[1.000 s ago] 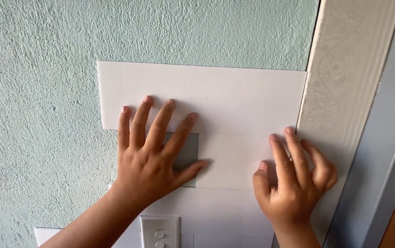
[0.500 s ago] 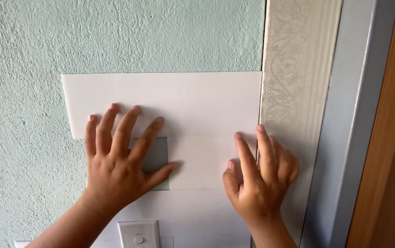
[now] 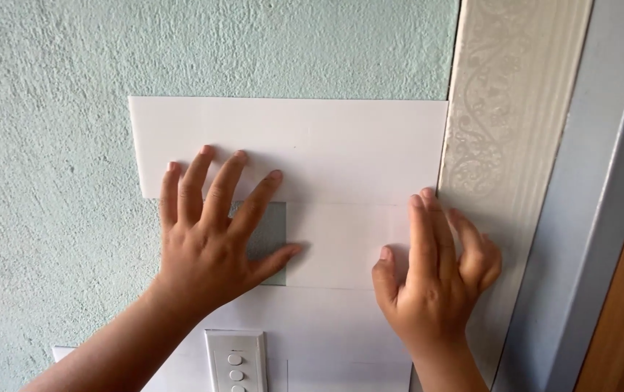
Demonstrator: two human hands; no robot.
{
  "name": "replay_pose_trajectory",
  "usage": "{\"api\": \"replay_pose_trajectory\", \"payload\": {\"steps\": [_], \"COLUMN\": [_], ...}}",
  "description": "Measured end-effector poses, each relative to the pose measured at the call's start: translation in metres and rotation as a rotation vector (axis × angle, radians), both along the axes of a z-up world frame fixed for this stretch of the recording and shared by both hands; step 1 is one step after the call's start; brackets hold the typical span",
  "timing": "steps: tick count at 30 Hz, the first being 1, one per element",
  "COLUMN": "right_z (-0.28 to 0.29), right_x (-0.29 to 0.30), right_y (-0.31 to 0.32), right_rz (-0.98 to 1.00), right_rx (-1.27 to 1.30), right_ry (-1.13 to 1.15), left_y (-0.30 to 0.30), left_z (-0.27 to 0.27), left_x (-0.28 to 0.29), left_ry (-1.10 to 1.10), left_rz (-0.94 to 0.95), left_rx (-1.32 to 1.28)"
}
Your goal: Applying white rectangular tiles to a wall surface by aligning and pressing them.
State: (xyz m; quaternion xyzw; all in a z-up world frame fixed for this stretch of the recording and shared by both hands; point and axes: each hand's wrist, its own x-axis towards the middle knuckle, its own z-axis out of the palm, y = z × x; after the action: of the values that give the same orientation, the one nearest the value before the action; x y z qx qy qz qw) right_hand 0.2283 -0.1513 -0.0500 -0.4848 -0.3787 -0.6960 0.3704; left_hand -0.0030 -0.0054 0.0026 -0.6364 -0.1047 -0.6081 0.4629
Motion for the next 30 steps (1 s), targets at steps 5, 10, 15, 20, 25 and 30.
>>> {"api": "replay_pose_trajectory", "payload": {"steps": [5,10,15,20,25,30], "right_z": [0.002,0.005,0.021,0.022,-0.002,-0.05], "right_x": [-0.003,-0.02,-0.048,-0.09,-0.125,-0.134], "right_y": [-0.003,-0.004,0.007,0.035,0.066,0.078], "right_rz": [-0.027,-0.02,-0.026,0.047,0.111,0.13], "right_rx": [-0.011,-0.092,-0.165,-0.287,-0.337,-0.295], "right_ry": [-0.011,0.069,0.077,0.071,0.003,-0.015], "left_y": [0.001,0.015,0.03,0.052,0.081,0.096], "left_z": [0.001,0.004,0.013,0.001,-0.035,-0.075], "left_x": [-0.001,-0.013,-0.041,-0.09,-0.145,-0.164], "left_ry": [0.008,0.056,0.061,0.048,0.08,0.146], "left_rz": [-0.01,-0.025,-0.066,-0.073,-0.085,-0.121], "left_rx": [-0.004,-0.1,-0.164,-0.228,-0.304,-0.378]}}
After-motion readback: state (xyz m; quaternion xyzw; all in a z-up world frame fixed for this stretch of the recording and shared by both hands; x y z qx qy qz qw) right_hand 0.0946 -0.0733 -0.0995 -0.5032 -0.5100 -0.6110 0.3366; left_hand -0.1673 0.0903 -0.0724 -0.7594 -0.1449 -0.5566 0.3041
